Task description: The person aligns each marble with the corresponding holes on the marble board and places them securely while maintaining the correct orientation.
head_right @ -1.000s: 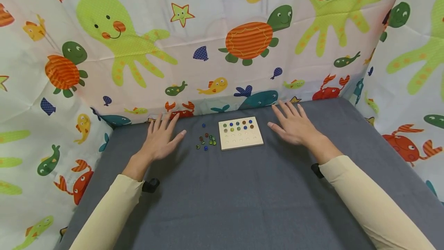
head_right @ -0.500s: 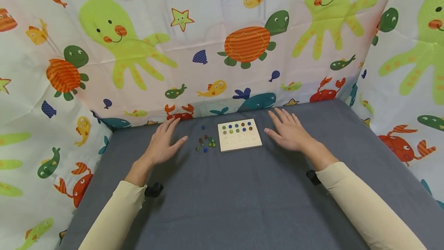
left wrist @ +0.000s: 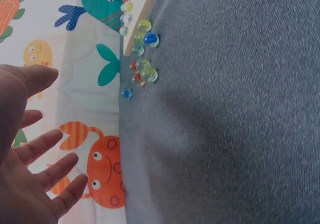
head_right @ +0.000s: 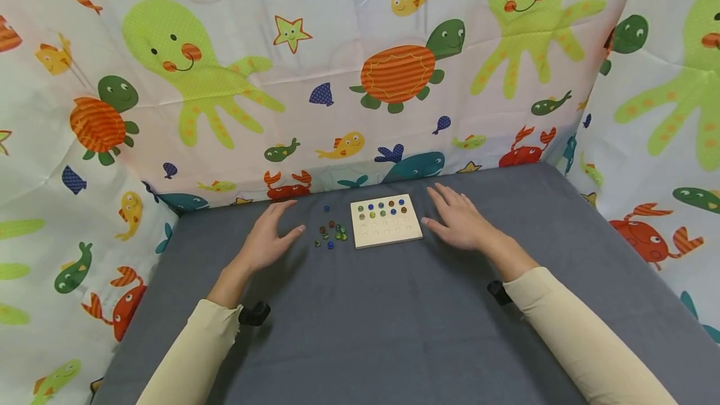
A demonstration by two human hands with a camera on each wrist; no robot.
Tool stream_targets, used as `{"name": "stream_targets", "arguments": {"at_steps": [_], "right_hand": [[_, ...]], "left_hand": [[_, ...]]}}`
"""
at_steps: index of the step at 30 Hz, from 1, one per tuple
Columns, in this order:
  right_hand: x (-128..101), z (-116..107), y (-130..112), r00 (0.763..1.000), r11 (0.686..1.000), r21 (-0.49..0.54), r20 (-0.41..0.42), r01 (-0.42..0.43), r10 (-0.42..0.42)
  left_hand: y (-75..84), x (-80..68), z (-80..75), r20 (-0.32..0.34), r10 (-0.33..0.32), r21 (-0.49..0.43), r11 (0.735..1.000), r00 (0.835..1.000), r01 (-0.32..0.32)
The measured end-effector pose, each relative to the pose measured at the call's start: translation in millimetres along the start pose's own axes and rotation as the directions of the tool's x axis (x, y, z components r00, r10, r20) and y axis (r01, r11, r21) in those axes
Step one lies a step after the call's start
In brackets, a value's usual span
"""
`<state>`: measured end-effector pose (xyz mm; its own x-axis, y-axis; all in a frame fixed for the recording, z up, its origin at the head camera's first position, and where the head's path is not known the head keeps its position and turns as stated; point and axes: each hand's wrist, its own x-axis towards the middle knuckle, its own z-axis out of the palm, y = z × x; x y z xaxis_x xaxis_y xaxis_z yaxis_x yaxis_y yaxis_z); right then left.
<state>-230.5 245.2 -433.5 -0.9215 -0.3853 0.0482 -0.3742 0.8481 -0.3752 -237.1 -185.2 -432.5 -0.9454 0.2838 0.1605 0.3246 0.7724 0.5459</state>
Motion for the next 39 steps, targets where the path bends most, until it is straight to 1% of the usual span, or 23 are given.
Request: {"name": "stream_targets", "arguments": {"at_steps": [7,15,17,21,24,28,32,39], "right_hand": [[3.1,10.3,0.0,1.000,1.000,0.019,0.025,-0.006,0.006],[8.6,22.1,1.3,0.998,1.000,0.026,0.068,-0.011,0.009],[9.2,23.7,0.6,0.997,0.999,0.040,0.078,-0.011,0.008],[10.6,26.5,-0.5,0.996,0.999,0.052,0.091,-0.001,-0.004],[12.1,28.1,-0.6,0.995,0.999,0.043,0.093,0.014,-0.018],[13.8,29.0,-1.8,0.994,0.999,0.043,0.105,0.010,-0.014],[15.1,29.5,-3.0,0.991,0.998,0.063,0.132,-0.002,-0.007],[17.1,37.0,-0.6,0.989,0.998,0.069,0.145,0.007,-0.017]], "left_hand": [[-0.3,1.5,7.8,-0.014,-0.024,-0.117,0.993,1.000,0.023],[-3.1,2.5,16.8,-0.019,-0.061,-0.216,0.975,0.998,0.056],[-2.9,2.8,19.3,-0.022,-0.064,-0.226,0.972,0.998,0.057],[-2.7,3.7,23.5,-0.018,-0.071,-0.213,0.975,0.997,0.066],[-2.2,3.9,25.6,-0.020,-0.074,-0.175,0.982,0.997,0.070],[-1.8,3.0,27.3,-0.015,-0.074,-0.132,0.989,0.997,0.071],[-2.2,2.6,29.5,-0.004,-0.080,-0.116,0.990,0.997,0.079],[-5.1,2.3,36.6,-0.001,-0.066,-0.077,0.995,0.998,0.066]]}}
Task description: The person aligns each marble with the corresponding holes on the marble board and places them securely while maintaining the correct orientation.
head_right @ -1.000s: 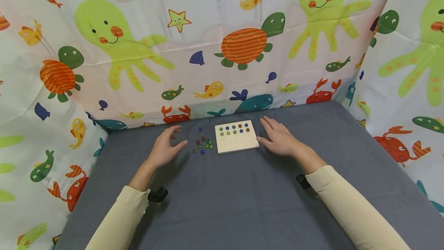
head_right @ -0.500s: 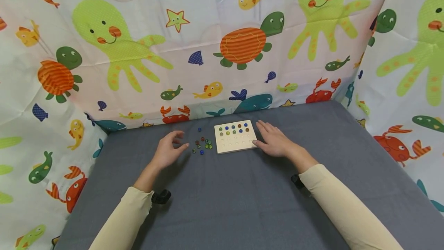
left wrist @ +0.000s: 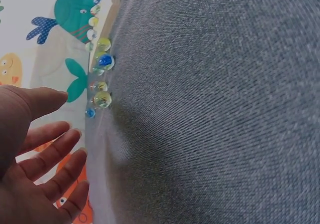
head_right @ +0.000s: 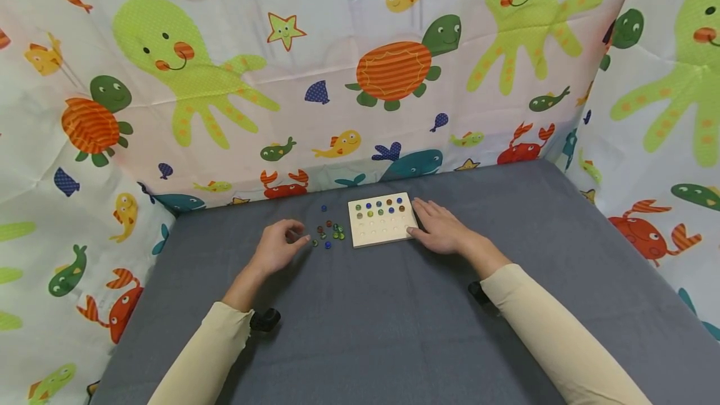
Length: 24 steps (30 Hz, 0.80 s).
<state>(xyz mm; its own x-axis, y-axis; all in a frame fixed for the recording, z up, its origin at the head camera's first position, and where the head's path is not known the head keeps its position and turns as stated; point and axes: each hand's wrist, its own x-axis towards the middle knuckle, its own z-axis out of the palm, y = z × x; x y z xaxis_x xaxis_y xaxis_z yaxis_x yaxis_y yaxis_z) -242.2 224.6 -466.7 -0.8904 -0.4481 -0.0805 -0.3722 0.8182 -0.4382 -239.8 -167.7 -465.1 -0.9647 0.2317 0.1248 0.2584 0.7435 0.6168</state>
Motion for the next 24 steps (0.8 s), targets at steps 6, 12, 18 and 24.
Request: {"name": "stream_targets", "arguments": {"at_steps": [6,12,18,24], "right_hand": [[1.4,2.6,1.1,1.000,1.000,-0.002,0.002,-0.006,0.006],[1.7,2.3,-1.1,1.000,1.000,-0.004,0.018,-0.023,0.023],[2.9,7.5,3.2,1.000,1.000,0.016,0.020,0.016,-0.016],[1.8,5.9,-1.9,0.998,0.999,0.001,0.023,0.053,-0.053]], "left_hand": [[0.2,-0.4,5.2,-0.011,0.008,0.018,1.000,1.000,-0.008],[-1.4,-0.4,9.6,0.004,-0.007,0.013,1.000,1.000,0.007],[-3.5,0.4,13.7,0.021,-0.024,-0.004,1.000,0.999,0.024],[-3.2,0.6,16.0,0.032,-0.043,-0.002,0.999,0.999,0.043]]}}
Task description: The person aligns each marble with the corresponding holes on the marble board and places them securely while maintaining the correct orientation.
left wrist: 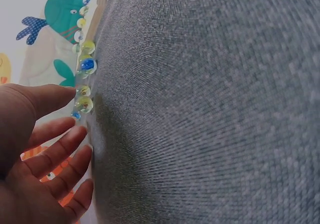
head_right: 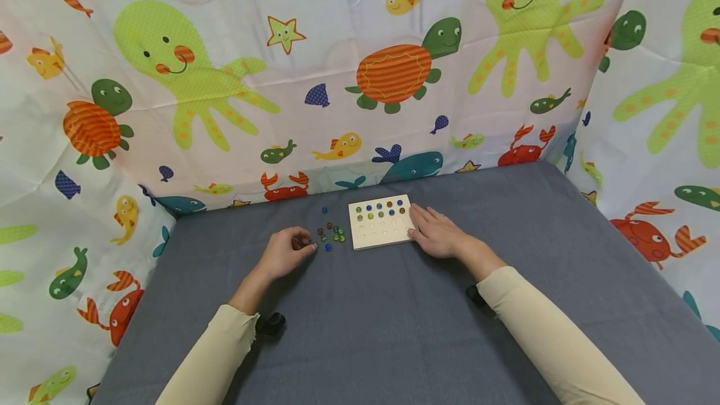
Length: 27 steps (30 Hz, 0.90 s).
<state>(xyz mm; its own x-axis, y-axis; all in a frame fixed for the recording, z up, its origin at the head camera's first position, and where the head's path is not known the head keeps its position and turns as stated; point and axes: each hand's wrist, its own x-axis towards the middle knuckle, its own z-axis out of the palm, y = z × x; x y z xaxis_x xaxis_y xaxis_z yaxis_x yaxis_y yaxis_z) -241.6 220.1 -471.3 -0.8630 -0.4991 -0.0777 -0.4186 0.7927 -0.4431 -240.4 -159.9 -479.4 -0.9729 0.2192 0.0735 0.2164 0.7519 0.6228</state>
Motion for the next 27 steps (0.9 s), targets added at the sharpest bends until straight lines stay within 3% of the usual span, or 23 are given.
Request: {"name": "stream_targets", "arguments": {"at_steps": [7,13,27], "right_hand": [[0.2,4.3,2.3,1.000,0.999,-0.031,0.004,0.013,-0.013],[2.6,9.4,4.6,0.999,0.998,-0.053,0.027,-0.031,0.032],[0.1,7.8,-1.1,0.999,0.997,-0.069,0.017,-0.036,0.037]], "left_hand": [[-0.8,0.2,0.4,0.016,-0.009,-0.019,1.000,1.000,0.009],[-0.4,2.2,0.0,0.040,-0.013,-0.054,0.998,0.999,0.015],[1.9,3.2,5.4,0.030,-0.023,-0.052,0.998,0.999,0.025]]}}
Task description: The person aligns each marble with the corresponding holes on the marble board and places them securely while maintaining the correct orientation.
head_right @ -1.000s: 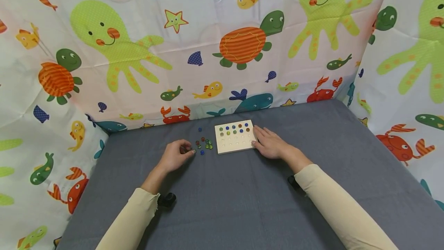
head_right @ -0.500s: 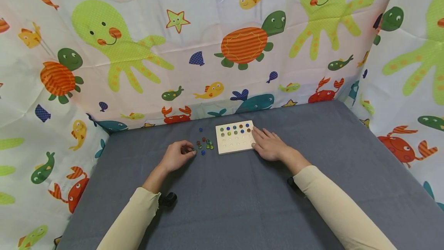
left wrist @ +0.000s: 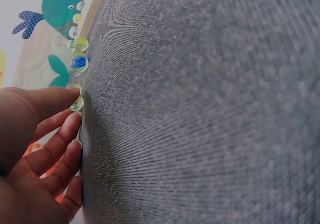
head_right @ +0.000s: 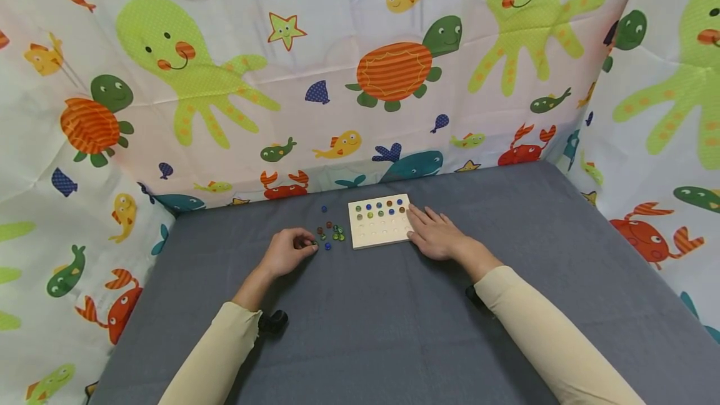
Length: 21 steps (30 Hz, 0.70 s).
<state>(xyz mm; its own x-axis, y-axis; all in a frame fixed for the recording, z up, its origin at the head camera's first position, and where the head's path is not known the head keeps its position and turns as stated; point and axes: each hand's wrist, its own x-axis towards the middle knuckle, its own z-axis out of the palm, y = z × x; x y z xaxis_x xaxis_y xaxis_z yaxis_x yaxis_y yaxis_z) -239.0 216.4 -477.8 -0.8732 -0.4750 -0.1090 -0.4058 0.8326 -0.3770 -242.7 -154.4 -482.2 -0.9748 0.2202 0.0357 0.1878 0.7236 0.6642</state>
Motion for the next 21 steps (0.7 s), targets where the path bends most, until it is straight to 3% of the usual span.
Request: {"name": "stream_targets", "arguments": {"at_steps": [9,21], "right_hand": [[3.0,2.8,10.9,1.000,0.999,0.038,0.023,0.016,-0.017],[8.5,5.0,14.2,0.998,1.000,0.022,0.057,-0.016,0.015]], "left_hand": [[-0.7,-0.6,0.5,-0.009,0.020,-0.009,1.000,1.000,-0.021],[-5.2,1.4,1.1,-0.010,0.001,-0.004,1.000,1.000,-0.001]]}}
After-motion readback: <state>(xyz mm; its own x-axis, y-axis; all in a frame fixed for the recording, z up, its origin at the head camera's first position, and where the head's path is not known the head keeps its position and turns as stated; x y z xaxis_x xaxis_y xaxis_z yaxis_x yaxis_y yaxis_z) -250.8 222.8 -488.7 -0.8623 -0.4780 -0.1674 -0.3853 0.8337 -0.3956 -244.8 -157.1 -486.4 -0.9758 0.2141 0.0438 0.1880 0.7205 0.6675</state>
